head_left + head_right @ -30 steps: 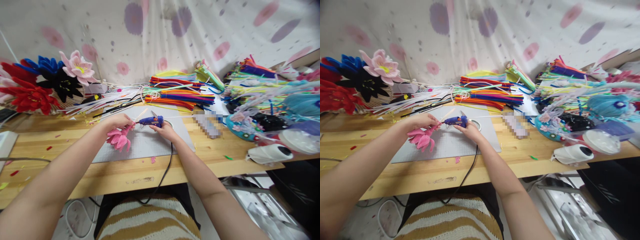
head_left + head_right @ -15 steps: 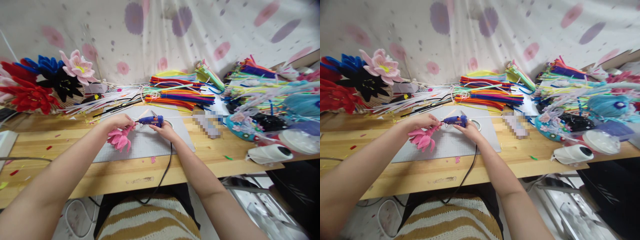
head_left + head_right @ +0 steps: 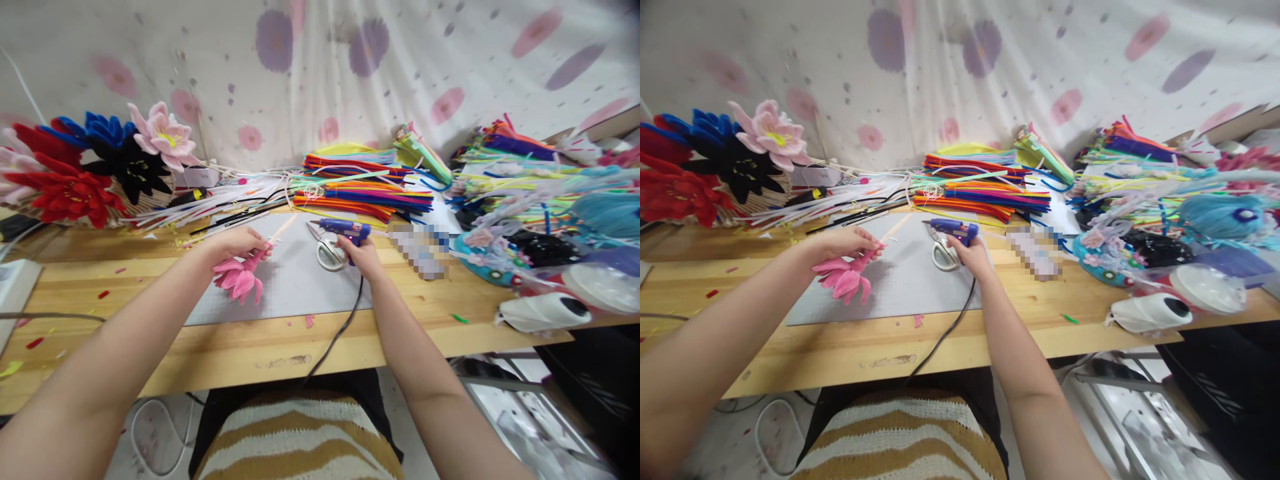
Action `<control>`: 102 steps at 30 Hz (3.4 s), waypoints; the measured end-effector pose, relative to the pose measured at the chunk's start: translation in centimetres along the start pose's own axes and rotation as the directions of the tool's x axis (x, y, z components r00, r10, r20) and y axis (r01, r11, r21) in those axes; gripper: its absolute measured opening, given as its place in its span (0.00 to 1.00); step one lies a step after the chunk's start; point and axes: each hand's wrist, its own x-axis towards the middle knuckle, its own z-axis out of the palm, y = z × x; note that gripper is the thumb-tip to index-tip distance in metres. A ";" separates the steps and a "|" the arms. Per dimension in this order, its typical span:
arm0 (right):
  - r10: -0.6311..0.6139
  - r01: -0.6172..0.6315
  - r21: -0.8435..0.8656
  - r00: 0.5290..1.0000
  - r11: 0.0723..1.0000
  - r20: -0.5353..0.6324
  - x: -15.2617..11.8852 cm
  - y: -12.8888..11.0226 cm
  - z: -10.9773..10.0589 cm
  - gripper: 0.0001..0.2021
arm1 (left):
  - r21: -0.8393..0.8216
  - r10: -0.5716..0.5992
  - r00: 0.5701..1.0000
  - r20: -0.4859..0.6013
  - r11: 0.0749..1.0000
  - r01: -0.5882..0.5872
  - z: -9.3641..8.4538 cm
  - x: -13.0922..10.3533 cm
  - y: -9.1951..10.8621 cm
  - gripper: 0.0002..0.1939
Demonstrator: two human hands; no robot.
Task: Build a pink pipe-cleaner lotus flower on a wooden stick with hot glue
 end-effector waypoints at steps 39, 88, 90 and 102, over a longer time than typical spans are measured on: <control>-0.711 0.901 -0.298 0.433 0.316 0.554 2.5 -5.9 6.1 0.17 | -0.174 0.087 0.977 0.195 0.983 -0.053 0.0 -0.3 -0.4 0.09; -0.101 -0.067 0.190 0.656 0.979 0.748 0.7 -6.5 8.3 0.10 | 0.976 0.891 0.445 -0.090 0.169 -0.140 3.4 -3.0 -1.8 0.09; -0.097 -0.037 0.168 0.686 0.985 0.721 0.4 -6.7 8.4 0.11 | 0.973 0.897 0.431 -0.095 0.175 -0.150 3.4 -3.0 -1.9 0.09; 0.057 -0.222 0.149 0.715 0.964 0.696 0.6 -6.9 9.3 0.08 | 0.980 0.934 0.355 -0.039 0.105 -0.171 3.1 -2.2 -2.4 0.12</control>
